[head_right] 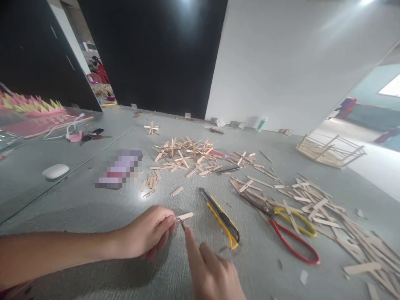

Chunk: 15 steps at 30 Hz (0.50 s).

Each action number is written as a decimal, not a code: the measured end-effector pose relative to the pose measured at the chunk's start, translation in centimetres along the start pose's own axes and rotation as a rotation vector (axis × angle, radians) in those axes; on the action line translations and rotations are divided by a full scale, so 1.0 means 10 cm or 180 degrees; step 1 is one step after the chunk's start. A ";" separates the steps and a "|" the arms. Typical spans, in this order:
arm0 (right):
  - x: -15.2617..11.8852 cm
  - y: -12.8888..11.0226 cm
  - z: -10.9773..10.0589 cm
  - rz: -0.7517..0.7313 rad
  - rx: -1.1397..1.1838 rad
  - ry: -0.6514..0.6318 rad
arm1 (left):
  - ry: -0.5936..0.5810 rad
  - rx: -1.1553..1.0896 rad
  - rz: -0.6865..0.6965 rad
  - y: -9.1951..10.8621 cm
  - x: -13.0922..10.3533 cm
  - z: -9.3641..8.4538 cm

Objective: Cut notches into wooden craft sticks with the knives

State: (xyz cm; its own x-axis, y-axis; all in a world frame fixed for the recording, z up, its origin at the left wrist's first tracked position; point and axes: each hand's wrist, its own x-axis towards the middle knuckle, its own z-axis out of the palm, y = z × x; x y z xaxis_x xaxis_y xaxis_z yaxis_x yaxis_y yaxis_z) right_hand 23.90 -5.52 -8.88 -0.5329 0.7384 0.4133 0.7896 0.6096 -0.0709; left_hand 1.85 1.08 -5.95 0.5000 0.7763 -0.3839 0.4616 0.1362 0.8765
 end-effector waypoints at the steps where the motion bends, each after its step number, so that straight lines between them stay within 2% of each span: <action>1: -0.09 -0.01 0.08 -0.0096 -0.0080 0.0088 | -0.0009 -0.0028 -0.0001 0.01 0.00 0.00; 4: -0.20 -0.02 0.16 -0.0267 -0.0225 0.0108 | -0.0001 -0.0064 0.0017 0.00 0.00 0.00; 7: -0.07 0.01 0.03 -0.0136 -0.0140 -0.0069 | 0.0094 -0.0039 0.0095 -0.02 0.00 0.02; 10: 0.27 0.08 -0.27 0.0045 0.0217 -0.0479 | 0.0171 -0.0004 0.0207 -0.04 -0.01 0.03; 15: 1.05 0.25 -0.79 0.0166 0.0765 -0.1495 | 0.0108 0.0003 0.0274 -0.02 -0.02 0.03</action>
State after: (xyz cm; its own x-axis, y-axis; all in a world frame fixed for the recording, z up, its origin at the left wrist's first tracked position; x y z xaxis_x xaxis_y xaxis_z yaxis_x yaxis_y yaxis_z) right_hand 22.72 1.48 2.39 -0.6172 0.7856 -0.0438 0.7560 0.5767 -0.3095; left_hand 1.90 0.70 -6.12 0.5128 0.8055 -0.2971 0.4187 0.0675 0.9056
